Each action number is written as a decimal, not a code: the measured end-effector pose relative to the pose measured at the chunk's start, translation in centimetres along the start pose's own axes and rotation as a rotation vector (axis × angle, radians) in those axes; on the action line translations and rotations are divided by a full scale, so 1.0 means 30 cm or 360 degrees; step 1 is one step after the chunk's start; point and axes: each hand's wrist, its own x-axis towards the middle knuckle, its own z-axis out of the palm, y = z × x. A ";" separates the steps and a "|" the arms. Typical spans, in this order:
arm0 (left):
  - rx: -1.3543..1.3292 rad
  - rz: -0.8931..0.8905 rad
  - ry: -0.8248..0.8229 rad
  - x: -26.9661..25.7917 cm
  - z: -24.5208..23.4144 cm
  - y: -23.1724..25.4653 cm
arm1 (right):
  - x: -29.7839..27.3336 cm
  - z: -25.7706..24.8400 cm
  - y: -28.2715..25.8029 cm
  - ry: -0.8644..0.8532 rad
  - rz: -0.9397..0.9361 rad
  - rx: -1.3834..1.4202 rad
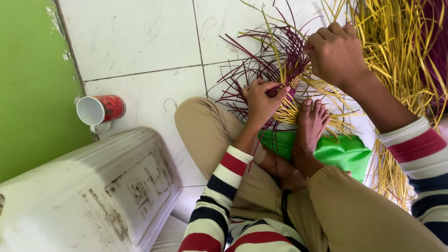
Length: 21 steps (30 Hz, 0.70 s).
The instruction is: Weaving colored straw strands together by hand to create a braided structure
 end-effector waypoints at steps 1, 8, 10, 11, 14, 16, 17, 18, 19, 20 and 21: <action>0.0006 -0.0026 0.0023 0.000 -0.002 0.000 | 0.002 -0.019 -0.002 -0.0036 -0.0001 0.0123; -0.0003 -0.0058 -0.0029 0.001 0.006 -0.021 | -0.014 -0.088 -0.055 -0.0680 -0.0073 0.0170; 0.0001 -0.0076 -0.0085 0.000 0.001 -0.020 | -0.037 -0.040 -0.052 -0.0386 -0.0193 0.0047; 0.0002 -0.0077 -0.0086 -0.001 0.000 -0.015 | -0.031 -0.042 -0.037 -0.0387 -0.0193 0.0049; -0.0038 -0.0022 -0.0085 -0.004 -0.010 -0.005 | -0.016 -0.034 0.023 -0.0078 -0.0110 -0.0285; -0.0035 -0.0067 -0.0123 -0.003 -0.020 -0.002 | -0.006 -0.008 0.087 0.0321 -0.0005 -0.0410; -0.0036 -0.0063 -0.0121 -0.002 -0.020 -0.003 | -0.019 0.023 0.159 0.0325 -0.0005 -0.0413; -0.0057 -0.0046 -0.0107 -0.006 -0.022 -0.007 | -0.034 0.058 0.227 0.0308 0.0226 -0.0266; -0.0079 -0.0030 -0.0093 -0.009 -0.024 -0.011 | -0.049 0.093 0.295 0.0296 0.0457 -0.0120; -0.0078 -0.0030 -0.0092 -0.010 -0.031 -0.011 | -0.079 0.048 0.064 0.0297 0.0457 -0.0119; -0.0136 -0.0032 -0.0144 -0.011 -0.038 -0.010 | -0.162 -0.012 -0.174 0.0240 0.0777 0.0169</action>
